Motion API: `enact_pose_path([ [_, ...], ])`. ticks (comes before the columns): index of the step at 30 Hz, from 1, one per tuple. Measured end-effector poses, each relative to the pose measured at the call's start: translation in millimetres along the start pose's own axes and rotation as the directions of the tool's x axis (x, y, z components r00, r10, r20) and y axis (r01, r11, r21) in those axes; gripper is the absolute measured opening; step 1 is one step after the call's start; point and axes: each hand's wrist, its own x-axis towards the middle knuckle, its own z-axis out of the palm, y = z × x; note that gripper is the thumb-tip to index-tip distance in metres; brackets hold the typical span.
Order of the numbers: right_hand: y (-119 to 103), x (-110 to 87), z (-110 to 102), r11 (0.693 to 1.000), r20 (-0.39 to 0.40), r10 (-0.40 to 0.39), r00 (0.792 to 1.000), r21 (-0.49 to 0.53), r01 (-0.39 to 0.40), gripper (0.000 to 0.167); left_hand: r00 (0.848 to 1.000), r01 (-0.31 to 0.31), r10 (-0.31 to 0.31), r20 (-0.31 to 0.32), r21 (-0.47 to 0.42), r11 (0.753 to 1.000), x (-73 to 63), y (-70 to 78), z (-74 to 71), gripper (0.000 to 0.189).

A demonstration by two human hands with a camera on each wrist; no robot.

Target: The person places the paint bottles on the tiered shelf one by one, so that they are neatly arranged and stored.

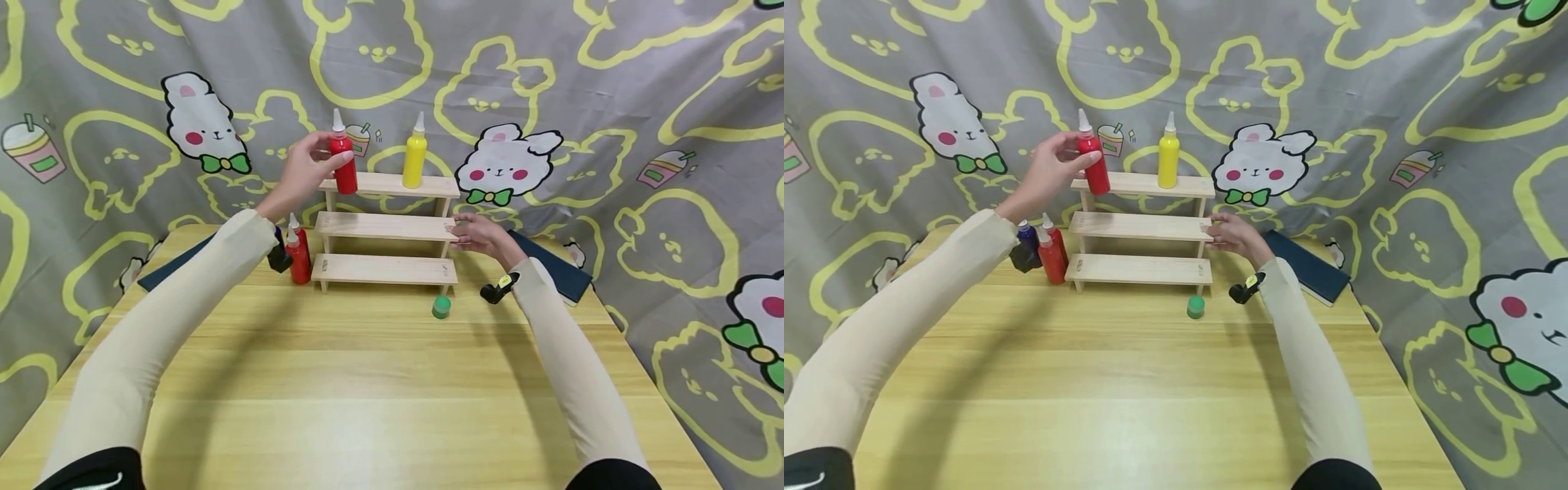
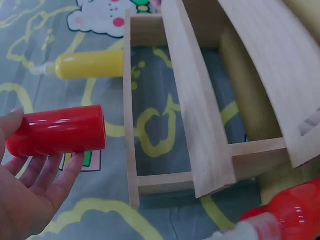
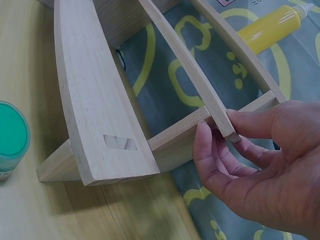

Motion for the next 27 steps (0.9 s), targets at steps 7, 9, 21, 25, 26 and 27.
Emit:
enact_pose_path([
  [7, 0, 7.0, 3, 0.999, -0.027, 0.036, 0.999, -0.018, -0.036, 0.067, 1.0, 0.013, -0.012, -0.026, 0.039, 0.999, 25.5, -12.7, 14.0, 0.052],
  [9, -1, 8.4, 4, 0.999, -0.021, 0.039, 0.999, -0.005, -0.039, 0.069, 0.999, 0.0, 0.001, -0.037, 0.05, 0.999, 30.1, -18.6, 17.0, 0.053],
  [21, -4, 9.9, 2, 0.999, -0.031, 0.045, 0.999, 0.029, -0.044, 0.068, 0.999, 0.001, 0.001, -0.048, 0.048, 0.999, 45.7, -18.8, 36.2, 0.055],
  [25, -3, 10.6, 1, 0.998, -0.031, 0.048, 0.998, 0.049, -0.047, 0.062, 0.998, -0.019, 0.022, -0.06, 0.05, 0.999, 48.6, -20.0, 48.5, 0.057],
  [26, -2, 10.2, 1, 0.998, -0.028, 0.05, 0.998, 0.05, -0.049, 0.062, 0.998, -0.022, 0.025, -0.062, 0.05, 0.998, 48.8, -20.8, 52.2, 0.057],
  [27, -1, 9.8, 1, 0.997, -0.025, 0.052, 0.998, 0.05, -0.05, 0.062, 0.998, -0.027, 0.03, -0.063, 0.048, 0.998, 48.8, -21.6, 55.9, 0.057],
])
